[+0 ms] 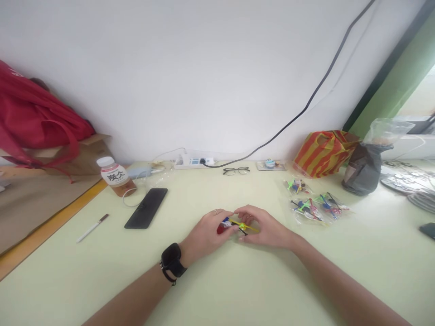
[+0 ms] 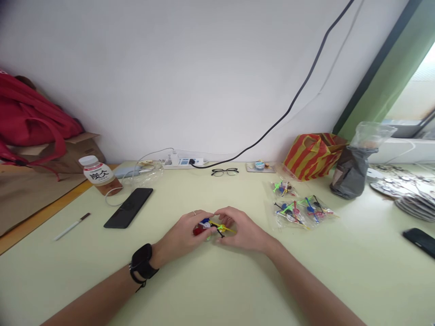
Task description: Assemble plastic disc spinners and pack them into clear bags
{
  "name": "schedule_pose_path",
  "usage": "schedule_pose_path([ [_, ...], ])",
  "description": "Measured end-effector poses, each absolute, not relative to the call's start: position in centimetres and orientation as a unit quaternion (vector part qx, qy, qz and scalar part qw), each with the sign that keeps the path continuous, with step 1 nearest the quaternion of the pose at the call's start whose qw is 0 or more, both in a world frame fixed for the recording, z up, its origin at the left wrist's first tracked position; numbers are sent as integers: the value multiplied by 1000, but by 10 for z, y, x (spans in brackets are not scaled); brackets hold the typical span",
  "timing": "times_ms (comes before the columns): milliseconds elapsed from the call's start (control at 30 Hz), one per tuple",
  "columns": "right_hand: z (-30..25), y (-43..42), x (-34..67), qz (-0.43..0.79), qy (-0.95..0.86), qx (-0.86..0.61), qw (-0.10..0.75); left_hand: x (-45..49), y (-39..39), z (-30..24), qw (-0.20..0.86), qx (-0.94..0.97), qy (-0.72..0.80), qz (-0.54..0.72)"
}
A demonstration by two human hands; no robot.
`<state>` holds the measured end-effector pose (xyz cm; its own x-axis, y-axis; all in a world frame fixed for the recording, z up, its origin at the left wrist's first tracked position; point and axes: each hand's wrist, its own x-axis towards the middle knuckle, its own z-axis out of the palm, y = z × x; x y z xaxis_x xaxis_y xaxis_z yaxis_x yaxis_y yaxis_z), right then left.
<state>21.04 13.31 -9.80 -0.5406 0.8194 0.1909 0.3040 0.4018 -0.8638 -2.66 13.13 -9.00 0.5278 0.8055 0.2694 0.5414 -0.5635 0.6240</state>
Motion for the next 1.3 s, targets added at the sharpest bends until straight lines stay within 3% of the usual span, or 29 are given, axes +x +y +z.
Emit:
schedule_pose_path([
  [267, -96, 138, 220, 344, -803, -367, 318, -31, 137, -94, 253, 853, 362, 276],
  [467, -88, 135, 216, 367, -804, -349, 311, -30, 138, -91, 298, 841, 348, 288],
  [833, -99, 140, 215, 399, -771, -373, 328, -34, 143, -98, 220, 847, 378, 301],
  [1300, -97, 142, 220, 378, -773, -393, 324, -33, 138, -87, 202, 889, 329, 247],
])
